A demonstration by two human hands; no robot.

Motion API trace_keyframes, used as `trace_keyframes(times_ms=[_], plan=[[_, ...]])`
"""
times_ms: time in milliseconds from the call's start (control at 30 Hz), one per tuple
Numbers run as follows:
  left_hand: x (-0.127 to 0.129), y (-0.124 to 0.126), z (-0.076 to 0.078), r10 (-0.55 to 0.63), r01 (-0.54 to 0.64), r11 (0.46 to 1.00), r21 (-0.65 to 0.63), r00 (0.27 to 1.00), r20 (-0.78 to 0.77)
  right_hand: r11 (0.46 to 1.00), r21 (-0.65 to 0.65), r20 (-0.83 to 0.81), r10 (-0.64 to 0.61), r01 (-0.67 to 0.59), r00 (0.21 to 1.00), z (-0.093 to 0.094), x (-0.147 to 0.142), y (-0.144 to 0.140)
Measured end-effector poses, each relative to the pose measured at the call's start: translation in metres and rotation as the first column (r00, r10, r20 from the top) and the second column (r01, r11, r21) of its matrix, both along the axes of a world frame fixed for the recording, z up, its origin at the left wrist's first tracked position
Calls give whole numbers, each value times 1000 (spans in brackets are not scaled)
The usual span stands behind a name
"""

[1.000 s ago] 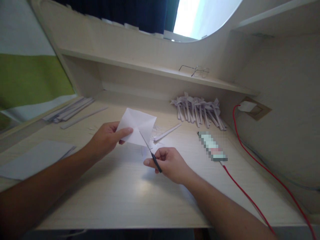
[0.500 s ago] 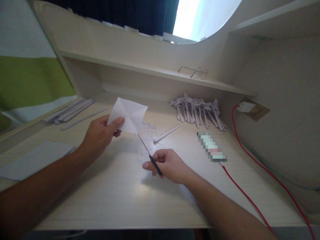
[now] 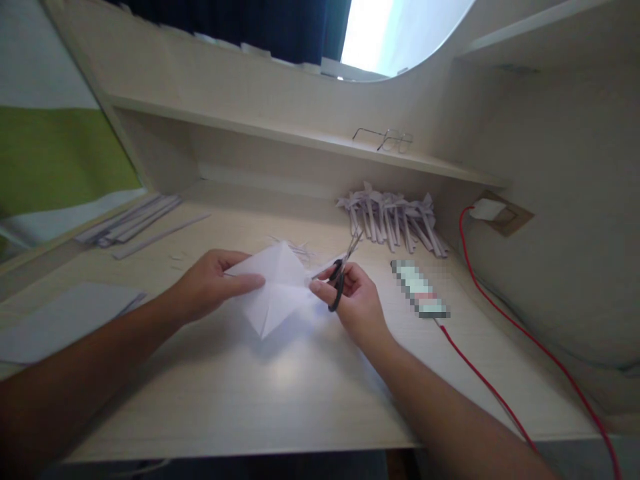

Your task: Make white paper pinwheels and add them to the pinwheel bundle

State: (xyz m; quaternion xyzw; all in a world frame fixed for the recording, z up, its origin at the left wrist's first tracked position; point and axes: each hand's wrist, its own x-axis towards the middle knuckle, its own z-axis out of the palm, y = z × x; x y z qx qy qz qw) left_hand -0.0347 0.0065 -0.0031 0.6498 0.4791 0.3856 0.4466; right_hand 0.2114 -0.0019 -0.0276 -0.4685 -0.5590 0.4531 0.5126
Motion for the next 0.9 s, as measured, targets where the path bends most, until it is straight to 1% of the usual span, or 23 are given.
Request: trace_keyframes(times_ms=[100,167,233,367,433,500,600,667,767,900], plan=[[1,-4,-1,-163,160,985,-59,985,-53,992,-78,-8,95,-95,995,0,0,-1],[3,-4,-3,-212,208,975,-80,976,-43,982,-121,0,143,-142,990,0,-2,-4],[4,-3,-5,-190,189,976,-108,982,7,980,-137,13,146,-143,989,-1,-3,-5],[8,1,-6,-17,26,995,-97,996,90,988,-122,11,97,-95,995,-4,-3,-4],[10,1,-6,18,-10,997,-81,995,98,993,-101,-9,57,-57,998,-6,-2,-3],[12,1,-7,-20,27,996,-89,996,87,997,-72,-49,16,-19,999,-8,-2,-2],[14,-1,-9,-144,149,982,-120,988,50,999,-31,-106,-24,21,994,-10,-1,-1],[15,-1,-12,-180,186,974,-133,982,51,999,-14,-117,-34,32,993,-11,-1,-1],[15,1,-14,-137,147,982,-122,987,84,1000,-5,-101,-9,8,995,-9,-2,-4],[14,2,-14,-106,115,989,-97,990,93,1000,-5,-4,0,0,1000,-3,-4,-9]])
